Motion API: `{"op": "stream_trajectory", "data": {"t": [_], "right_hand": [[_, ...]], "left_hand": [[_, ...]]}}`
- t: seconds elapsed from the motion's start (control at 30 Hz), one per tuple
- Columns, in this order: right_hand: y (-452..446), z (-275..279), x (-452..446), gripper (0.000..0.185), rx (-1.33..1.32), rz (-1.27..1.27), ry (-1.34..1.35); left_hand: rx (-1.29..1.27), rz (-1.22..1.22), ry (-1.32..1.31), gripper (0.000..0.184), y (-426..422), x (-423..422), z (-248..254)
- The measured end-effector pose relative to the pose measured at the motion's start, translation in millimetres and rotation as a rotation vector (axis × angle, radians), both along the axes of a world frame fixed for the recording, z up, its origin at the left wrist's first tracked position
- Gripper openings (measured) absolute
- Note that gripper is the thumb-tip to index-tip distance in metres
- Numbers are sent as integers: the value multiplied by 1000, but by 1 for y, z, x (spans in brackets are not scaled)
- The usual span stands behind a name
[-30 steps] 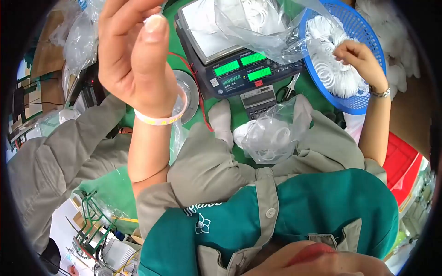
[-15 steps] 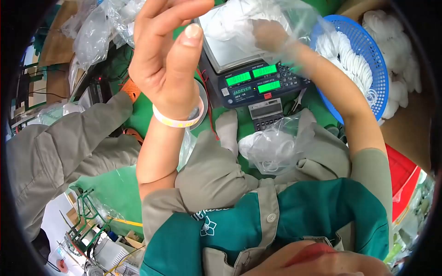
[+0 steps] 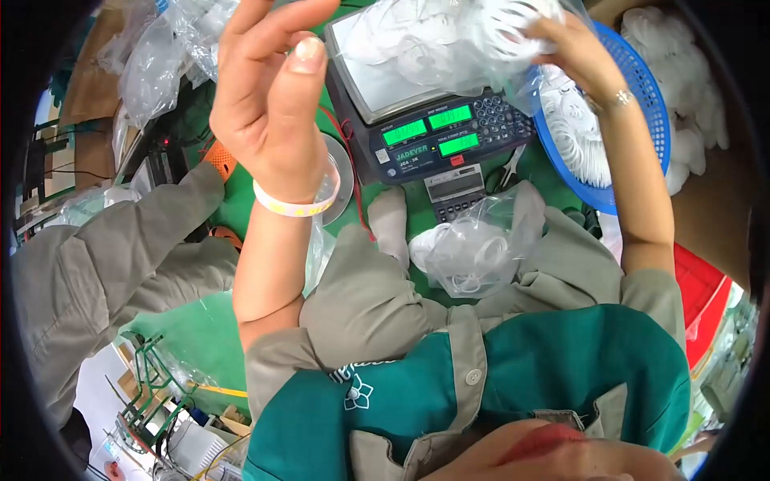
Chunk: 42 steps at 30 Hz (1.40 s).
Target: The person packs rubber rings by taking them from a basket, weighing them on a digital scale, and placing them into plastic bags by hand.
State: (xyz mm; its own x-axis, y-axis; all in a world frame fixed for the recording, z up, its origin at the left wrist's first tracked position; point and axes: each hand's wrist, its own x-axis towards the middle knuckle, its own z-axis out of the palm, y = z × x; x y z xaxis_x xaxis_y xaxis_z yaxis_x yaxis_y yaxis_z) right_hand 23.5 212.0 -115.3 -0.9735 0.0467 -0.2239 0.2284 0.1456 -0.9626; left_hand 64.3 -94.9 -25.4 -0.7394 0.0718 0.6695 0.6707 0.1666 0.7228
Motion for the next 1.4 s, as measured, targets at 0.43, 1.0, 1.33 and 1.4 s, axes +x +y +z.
{"op": "stream_trajectory", "data": {"t": [0.43, 1.0, 1.33, 1.4], "right_hand": [[164, -77, 131, 34, 611, -129, -267], [41, -224, 240, 16, 942, 55, -204], [49, -234, 226, 15, 1205, 286, -138], [24, -188, 222, 12, 953, 254, -190]], "left_hand": [[-60, -45, 5, 25, 10, -3, -4], [141, -245, 48, 28, 7, -21, -24], [101, -260, 59, 28, 10, -22, -27], [86, -254, 52, 28, 8, -23, -30]]}}
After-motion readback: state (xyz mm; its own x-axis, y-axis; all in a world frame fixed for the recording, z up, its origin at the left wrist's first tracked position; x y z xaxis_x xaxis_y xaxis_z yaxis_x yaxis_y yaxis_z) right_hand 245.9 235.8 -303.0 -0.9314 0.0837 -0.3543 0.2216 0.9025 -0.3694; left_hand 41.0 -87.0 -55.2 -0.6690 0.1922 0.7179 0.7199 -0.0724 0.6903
